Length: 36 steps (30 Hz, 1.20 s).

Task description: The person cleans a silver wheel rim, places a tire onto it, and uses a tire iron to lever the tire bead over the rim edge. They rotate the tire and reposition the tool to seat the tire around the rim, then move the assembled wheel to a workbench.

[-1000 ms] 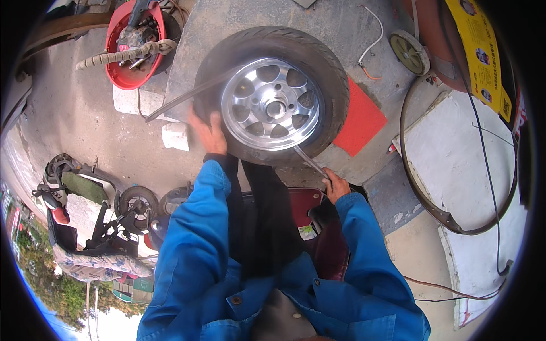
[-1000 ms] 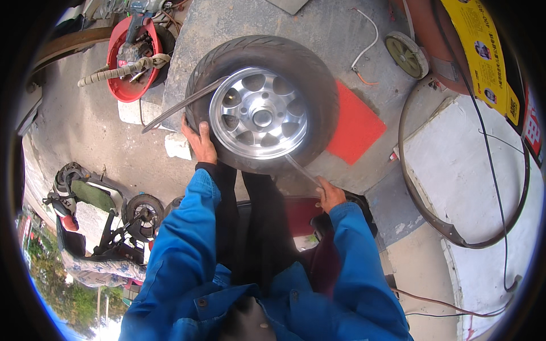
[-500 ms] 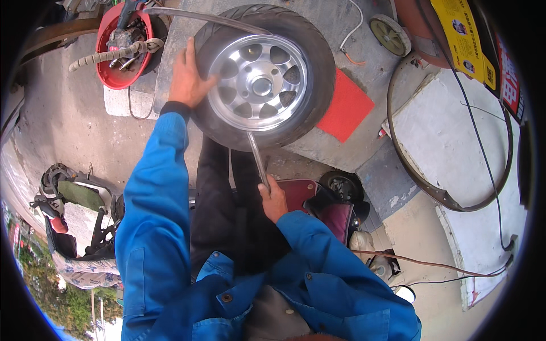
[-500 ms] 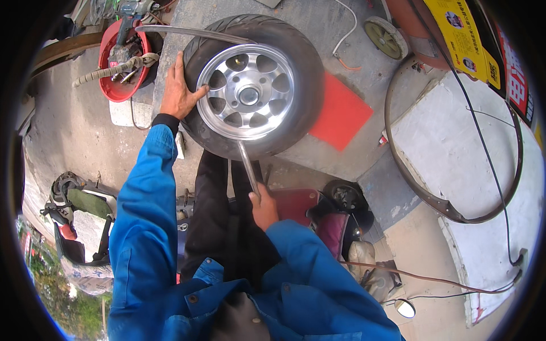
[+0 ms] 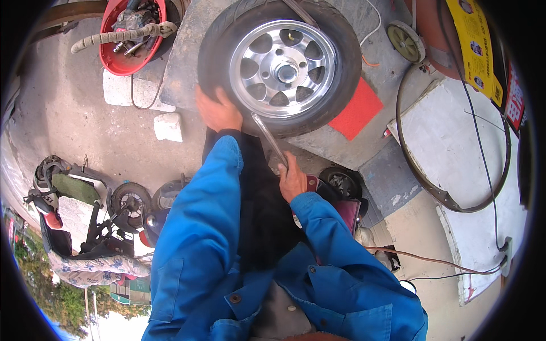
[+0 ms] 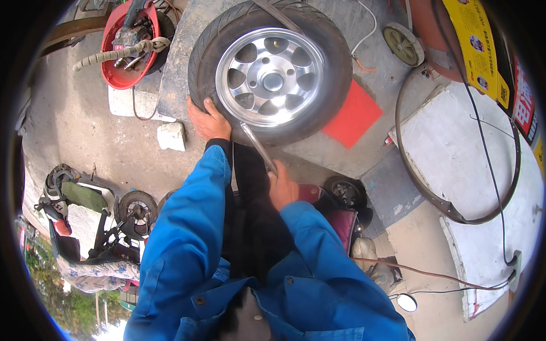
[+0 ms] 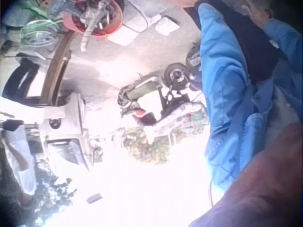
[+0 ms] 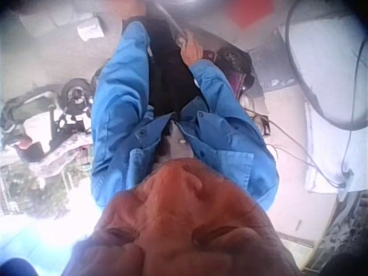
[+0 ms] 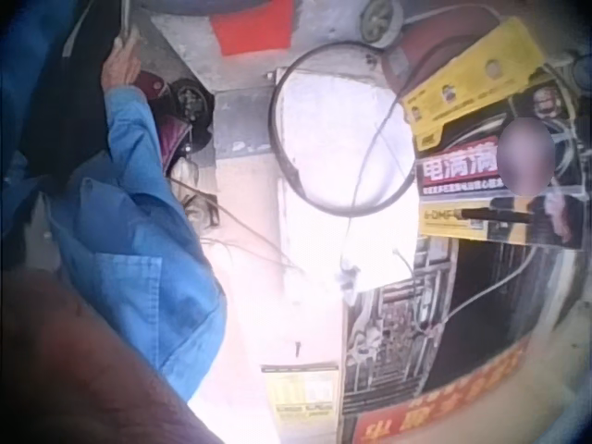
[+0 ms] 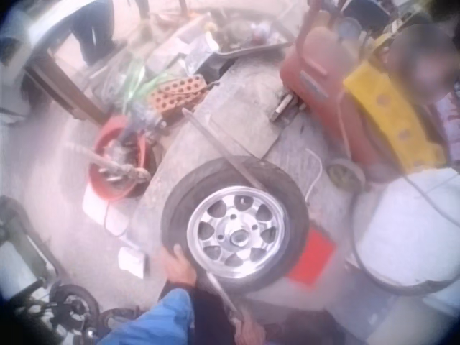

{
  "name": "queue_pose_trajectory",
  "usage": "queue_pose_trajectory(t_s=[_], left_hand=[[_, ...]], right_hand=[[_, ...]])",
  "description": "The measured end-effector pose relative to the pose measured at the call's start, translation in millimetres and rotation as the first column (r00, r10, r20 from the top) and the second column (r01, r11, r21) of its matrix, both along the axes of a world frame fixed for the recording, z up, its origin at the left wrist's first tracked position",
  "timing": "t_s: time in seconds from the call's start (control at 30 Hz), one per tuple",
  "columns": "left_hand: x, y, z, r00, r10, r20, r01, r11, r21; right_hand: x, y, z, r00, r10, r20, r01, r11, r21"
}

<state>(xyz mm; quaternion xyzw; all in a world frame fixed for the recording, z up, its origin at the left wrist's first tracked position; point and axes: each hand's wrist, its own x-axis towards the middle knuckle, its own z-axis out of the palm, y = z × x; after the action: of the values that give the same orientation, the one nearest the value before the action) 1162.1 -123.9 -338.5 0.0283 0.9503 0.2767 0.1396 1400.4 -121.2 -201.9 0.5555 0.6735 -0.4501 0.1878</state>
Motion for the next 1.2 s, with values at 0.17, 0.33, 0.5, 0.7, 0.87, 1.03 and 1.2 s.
queue_pose_trajectory(t_s=[0.17, 0.33, 0.5, 0.7, 0.87, 1.03, 1.2], left_hand=[[0.5, 6.1, -6.3, 1.0, -0.012, -0.021, 0.01, 0.996, -0.092], [-1.8, 5.5, -4.8, 1.0, 0.008, 0.016, -0.007, 0.997, -0.081], [-1.7, 0.0, -10.5, 1.0, -0.008, -0.011, 0.007, 0.999, -0.054], [-2.5, 3.9, -6.1, 1.0, -0.012, -0.011, 0.011, 0.999, -0.043], [-2.0, 1.6, -7.8, 0.997, -0.051, -0.056, 0.049, 0.997, -0.052], [-8.1, 2.4, 2.3, 0.948, -0.238, -0.213, 0.217, 0.969, -0.119], [-8.9, -3.3, 5.2, 0.911, -0.368, -0.185, 0.371, 0.928, -0.021]], right_hand=[[11.7, 140.4, 36.2, 0.78, 0.604, 0.162, -0.625, 0.75, 0.214], [-63.1, 286.5, 47.7, 0.407, 0.894, 0.186, -0.91, 0.38, 0.165], [-172.9, 336.3, 16.7, -0.06, 0.993, 0.1, -0.993, -0.049, -0.111], [-264.8, 298.8, 6.5, -0.268, 0.962, 0.054, -0.951, -0.255, -0.177], [-298.9, 305.1, 5.9, -0.294, 0.95, 0.105, -0.937, -0.265, -0.228], [-282.1, 282.6, -4.9, -0.41, 0.911, 0.041, -0.87, -0.377, -0.317], [-259.3, 272.5, 6.9, -0.313, 0.949, 0.04, -0.92, -0.292, -0.262]])
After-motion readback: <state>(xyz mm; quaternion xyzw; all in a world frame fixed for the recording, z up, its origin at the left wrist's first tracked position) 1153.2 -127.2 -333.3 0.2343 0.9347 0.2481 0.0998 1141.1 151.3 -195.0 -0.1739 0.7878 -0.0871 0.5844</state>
